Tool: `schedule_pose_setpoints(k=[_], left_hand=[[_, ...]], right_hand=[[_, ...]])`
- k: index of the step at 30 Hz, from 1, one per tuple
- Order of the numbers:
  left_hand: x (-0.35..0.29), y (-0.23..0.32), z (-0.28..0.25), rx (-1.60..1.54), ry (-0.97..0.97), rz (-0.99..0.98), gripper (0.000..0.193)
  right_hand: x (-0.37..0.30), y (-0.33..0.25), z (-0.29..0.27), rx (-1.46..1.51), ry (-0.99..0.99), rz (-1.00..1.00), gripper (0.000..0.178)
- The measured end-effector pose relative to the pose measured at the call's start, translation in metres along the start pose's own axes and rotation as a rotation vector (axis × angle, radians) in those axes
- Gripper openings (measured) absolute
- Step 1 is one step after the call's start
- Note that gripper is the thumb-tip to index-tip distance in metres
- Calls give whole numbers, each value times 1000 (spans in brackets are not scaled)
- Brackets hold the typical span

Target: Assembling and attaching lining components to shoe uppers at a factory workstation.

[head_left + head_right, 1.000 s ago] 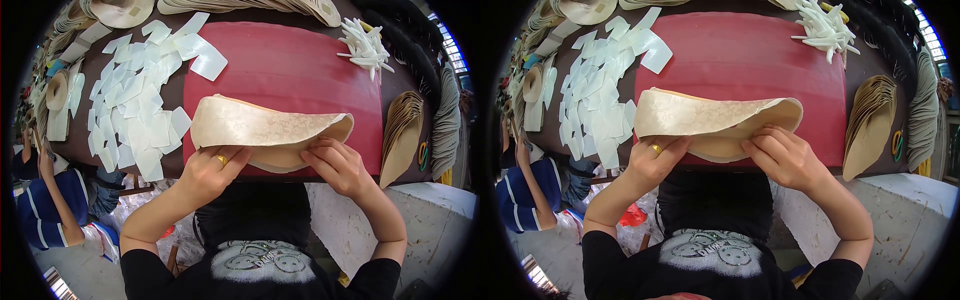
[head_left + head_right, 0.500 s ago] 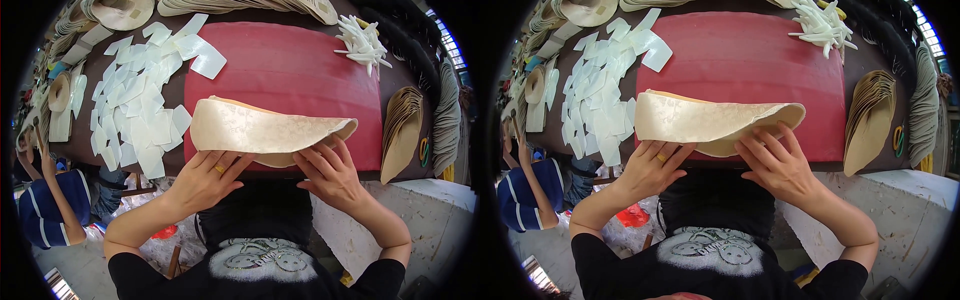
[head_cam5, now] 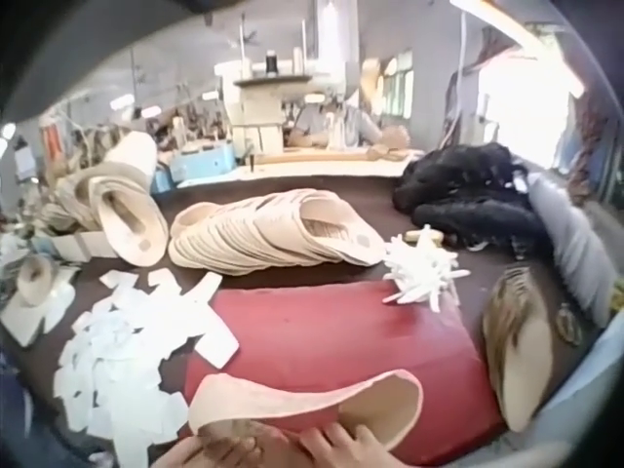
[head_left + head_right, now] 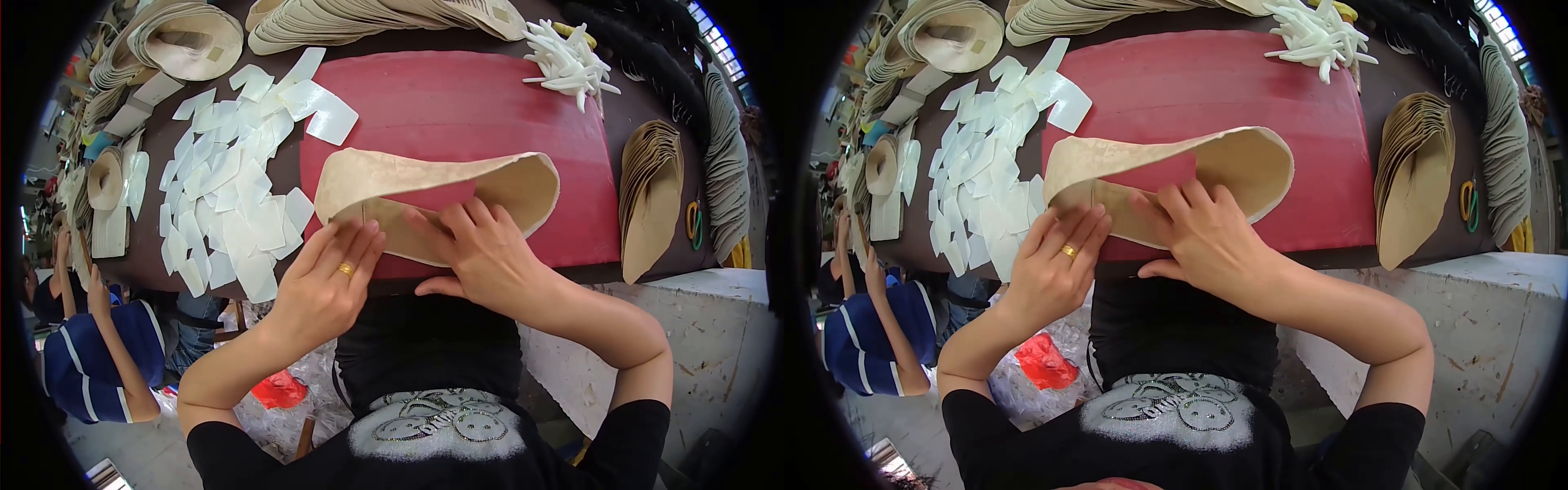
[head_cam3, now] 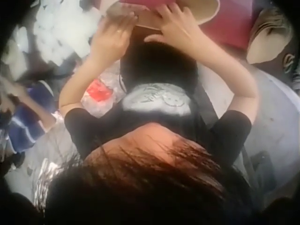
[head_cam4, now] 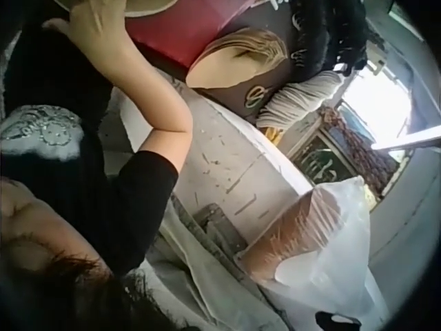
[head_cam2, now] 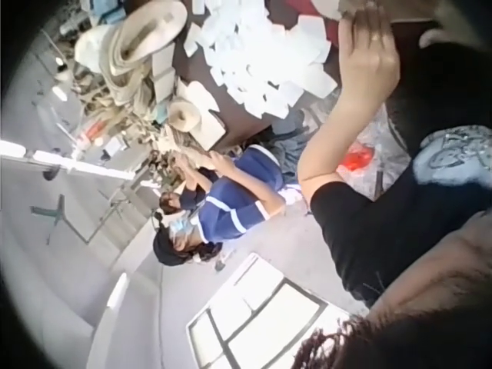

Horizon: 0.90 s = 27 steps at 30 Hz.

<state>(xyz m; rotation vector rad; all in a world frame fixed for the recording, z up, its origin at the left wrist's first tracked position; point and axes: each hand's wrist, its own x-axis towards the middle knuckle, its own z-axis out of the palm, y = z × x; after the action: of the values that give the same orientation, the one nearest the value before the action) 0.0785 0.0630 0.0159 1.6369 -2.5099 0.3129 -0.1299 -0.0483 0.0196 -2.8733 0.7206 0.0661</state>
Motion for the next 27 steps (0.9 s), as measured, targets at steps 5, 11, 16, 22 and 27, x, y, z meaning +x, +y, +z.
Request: schedule_pose_setpoints(k=[5,11,16,22,27], left_hand=[[-13,-20,-11,67,4,5,37],[-6,-39,-1,162,70,255,31],[-2,-52,1,177,207,353,23],[5,-57,10,85,349,428,12],[4,-56,15,27,426,383,9]], right_hand=[[-23,10,14,-87,248,-129,66],[-21,-1,17,58,399,-187,55],[-3,-8,22,245,516,-214,44],[22,-7,24,366,507,-207,32],[43,0,16,504,336,-201,26]])
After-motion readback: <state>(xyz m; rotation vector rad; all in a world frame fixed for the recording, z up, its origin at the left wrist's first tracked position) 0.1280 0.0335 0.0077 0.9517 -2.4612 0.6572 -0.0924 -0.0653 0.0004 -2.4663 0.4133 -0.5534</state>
